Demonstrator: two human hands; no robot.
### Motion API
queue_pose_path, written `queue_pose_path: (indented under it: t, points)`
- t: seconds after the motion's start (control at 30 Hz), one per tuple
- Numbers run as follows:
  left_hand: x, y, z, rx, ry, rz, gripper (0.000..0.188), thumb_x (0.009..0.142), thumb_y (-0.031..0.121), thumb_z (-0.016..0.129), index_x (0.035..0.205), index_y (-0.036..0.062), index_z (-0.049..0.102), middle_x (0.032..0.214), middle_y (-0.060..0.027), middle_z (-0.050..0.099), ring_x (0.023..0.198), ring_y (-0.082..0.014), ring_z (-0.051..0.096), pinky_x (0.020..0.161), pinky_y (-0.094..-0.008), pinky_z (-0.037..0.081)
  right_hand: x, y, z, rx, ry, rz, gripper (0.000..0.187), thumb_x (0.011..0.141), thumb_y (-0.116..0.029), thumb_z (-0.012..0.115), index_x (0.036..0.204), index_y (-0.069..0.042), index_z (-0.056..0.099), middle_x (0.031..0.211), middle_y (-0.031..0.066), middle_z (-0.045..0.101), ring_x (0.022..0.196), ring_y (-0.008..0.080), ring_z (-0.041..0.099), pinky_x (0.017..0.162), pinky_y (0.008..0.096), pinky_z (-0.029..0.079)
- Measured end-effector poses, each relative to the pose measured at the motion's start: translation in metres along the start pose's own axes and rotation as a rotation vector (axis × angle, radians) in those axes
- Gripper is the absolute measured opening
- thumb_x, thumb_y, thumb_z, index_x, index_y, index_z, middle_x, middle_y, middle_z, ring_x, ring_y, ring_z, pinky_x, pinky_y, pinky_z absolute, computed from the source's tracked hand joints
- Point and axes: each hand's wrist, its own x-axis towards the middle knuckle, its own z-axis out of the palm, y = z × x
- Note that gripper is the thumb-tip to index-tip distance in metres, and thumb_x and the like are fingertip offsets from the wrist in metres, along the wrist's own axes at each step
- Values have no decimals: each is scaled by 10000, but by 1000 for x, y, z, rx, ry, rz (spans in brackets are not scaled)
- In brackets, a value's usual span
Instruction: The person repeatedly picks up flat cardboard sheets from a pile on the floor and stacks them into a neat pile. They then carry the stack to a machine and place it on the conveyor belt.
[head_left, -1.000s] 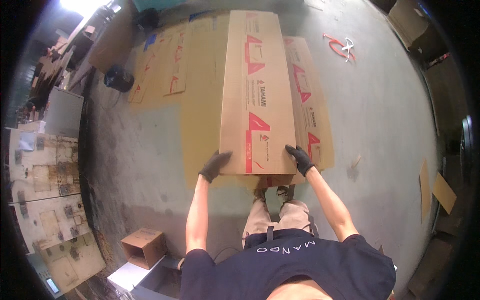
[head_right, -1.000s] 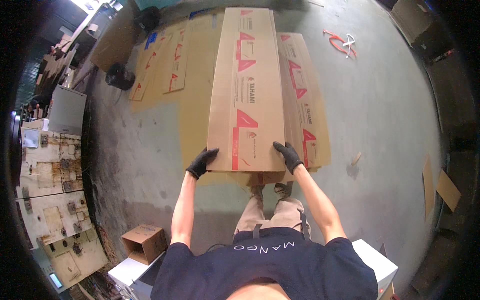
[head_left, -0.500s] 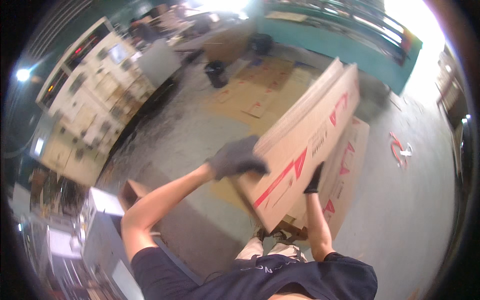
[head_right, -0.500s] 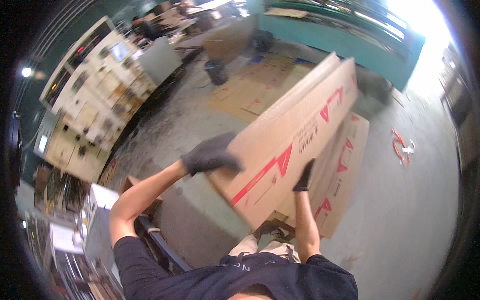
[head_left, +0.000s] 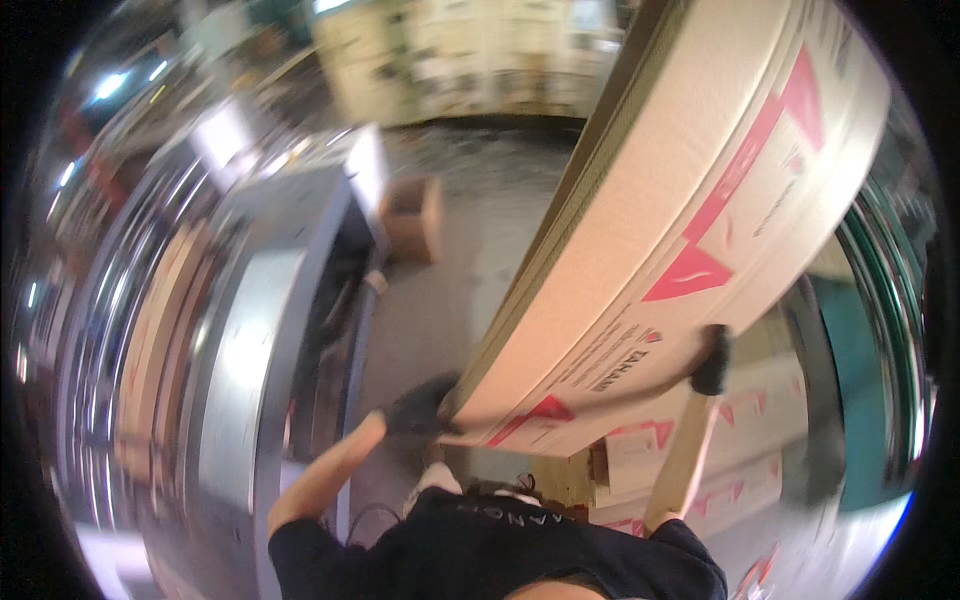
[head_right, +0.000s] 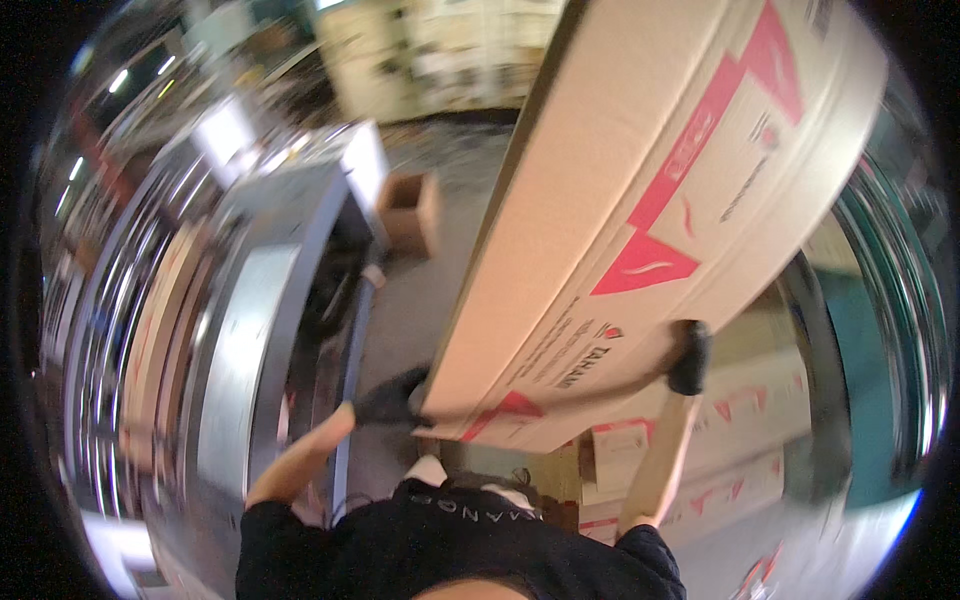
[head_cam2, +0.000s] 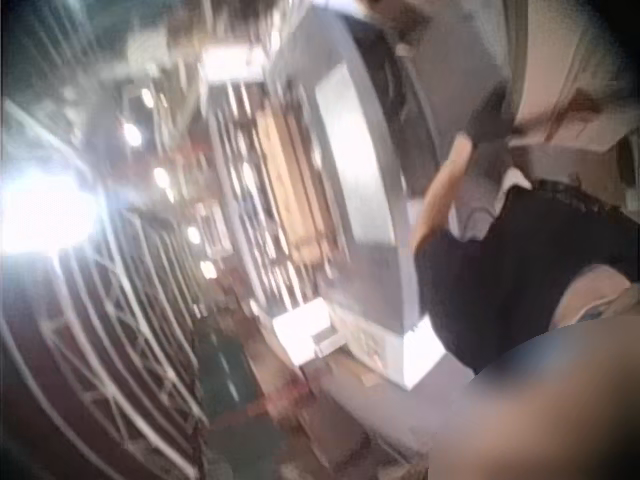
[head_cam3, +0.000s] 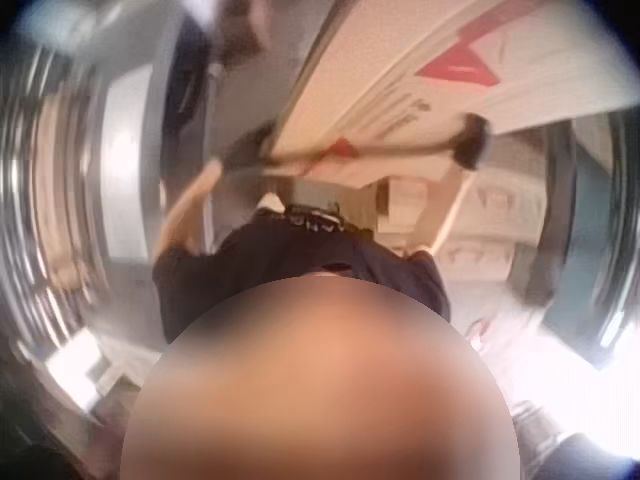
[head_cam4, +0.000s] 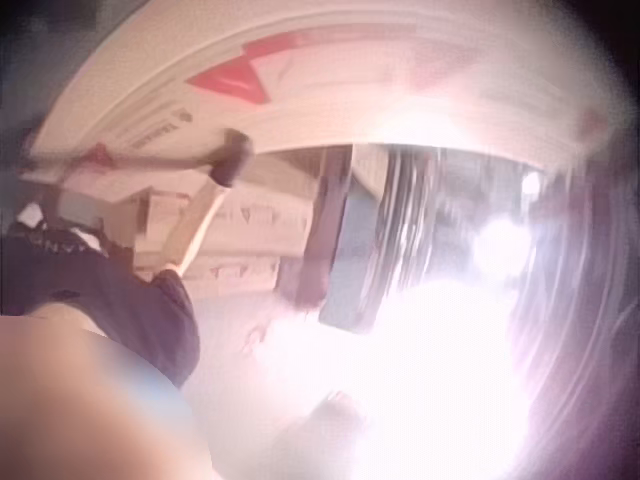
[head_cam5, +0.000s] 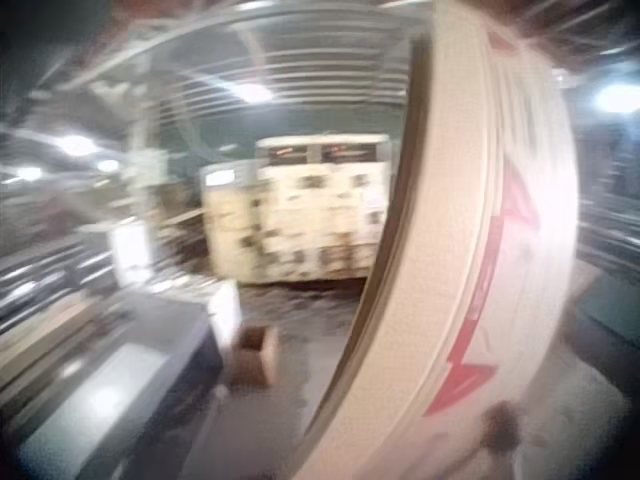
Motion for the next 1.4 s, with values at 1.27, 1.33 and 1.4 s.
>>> queue_pose_path:
  t: [1.27,1.33,1.4]
  points:
    - [-453,-173,-33,-407,2173,-1265,449,895,288,432,1297,91,400,1275,-95,467,1230,-254,371,996,-453,331,-163,391,838,-537,-2033,-1160,631,461,-460,773,995,-185,580,979,88,579,949,280,551,955,508,270]
    - [-447,-182,-39,-428,2147,-1282,452,891,282,438,1298,89,398,1277,-97,465,1230,-255,371,997,-450,331,-117,426,828,-345,-1619,-1037,865,470,-483,773,1234,-205,479,1256,144,451,1180,277,426,1038,533,166]
    - [-446,-192,-41,-441,2113,-1301,456,887,277,444,1299,87,396,1279,-99,463,1230,-256,371,997,-446,330,-68,476,826,-316,-1232,-749,1034,535,-510,750,1389,-175,272,1419,155,253,1326,267,224,1080,499,84]
